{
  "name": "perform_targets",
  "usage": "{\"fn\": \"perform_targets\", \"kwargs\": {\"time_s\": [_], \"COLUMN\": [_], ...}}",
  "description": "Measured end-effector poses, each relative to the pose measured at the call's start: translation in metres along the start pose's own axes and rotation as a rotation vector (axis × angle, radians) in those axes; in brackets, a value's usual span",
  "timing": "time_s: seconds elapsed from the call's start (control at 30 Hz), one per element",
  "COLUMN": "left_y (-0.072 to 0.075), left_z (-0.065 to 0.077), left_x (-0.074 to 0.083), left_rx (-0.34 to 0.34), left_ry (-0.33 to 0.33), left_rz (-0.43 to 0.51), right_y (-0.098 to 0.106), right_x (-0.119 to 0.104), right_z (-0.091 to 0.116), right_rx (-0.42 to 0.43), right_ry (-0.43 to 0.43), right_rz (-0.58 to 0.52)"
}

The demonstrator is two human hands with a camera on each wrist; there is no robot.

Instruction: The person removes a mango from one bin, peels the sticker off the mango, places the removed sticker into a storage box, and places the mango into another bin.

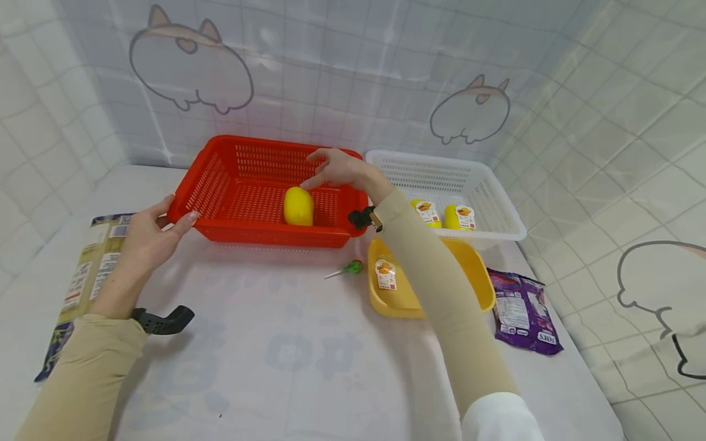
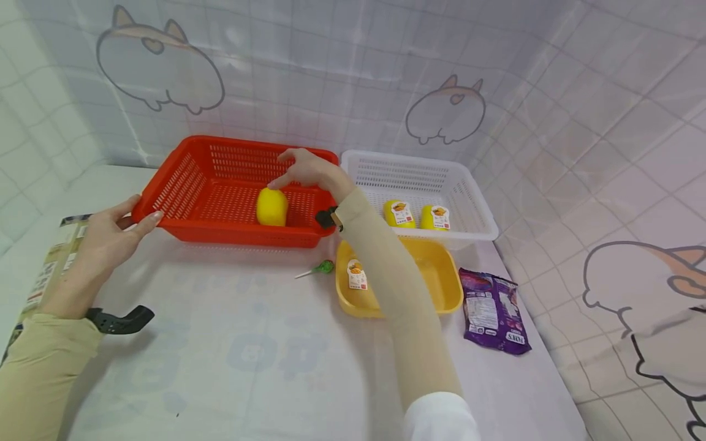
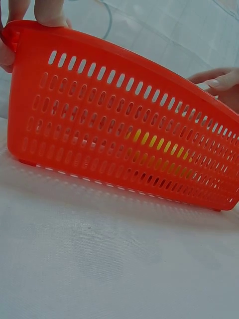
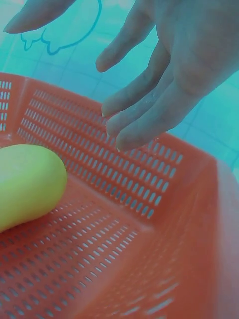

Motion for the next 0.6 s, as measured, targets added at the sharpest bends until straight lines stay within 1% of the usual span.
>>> {"fn": "perform_targets", "kwargs": {"time_s": [0.13,0.33,0.6], "left_y": [0.000,0.002,0.000], "left_z": [0.001,0.001,0.001], "left_x": [0.000,0.000,-0.001], "left_rx": [0.008,0.011,0.011], "left_ry": [0.003,0.006,0.006], "left_rz": [-0.004,-0.009,-0.008], "right_y": [0.000,0.000,-0.003], "right_x": [0.000,0.002,0.004], "right_z": [0.007,0.017,0.029], "right_rx": [0.000,0.015,0.022], "right_ry": [0.003,0.006,0.046], "right_rz": [0.025,0.106,0.142]}}
Point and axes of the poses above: each hand's wrist, its own z-axis away from the middle knuckle, its own y-axis out of the back of the hand, x = y × z, the point moved 8 cm from there along -z, towards the middle knuckle, and after that the axes turned 3 degrees about -z, right-handed, at the moved point
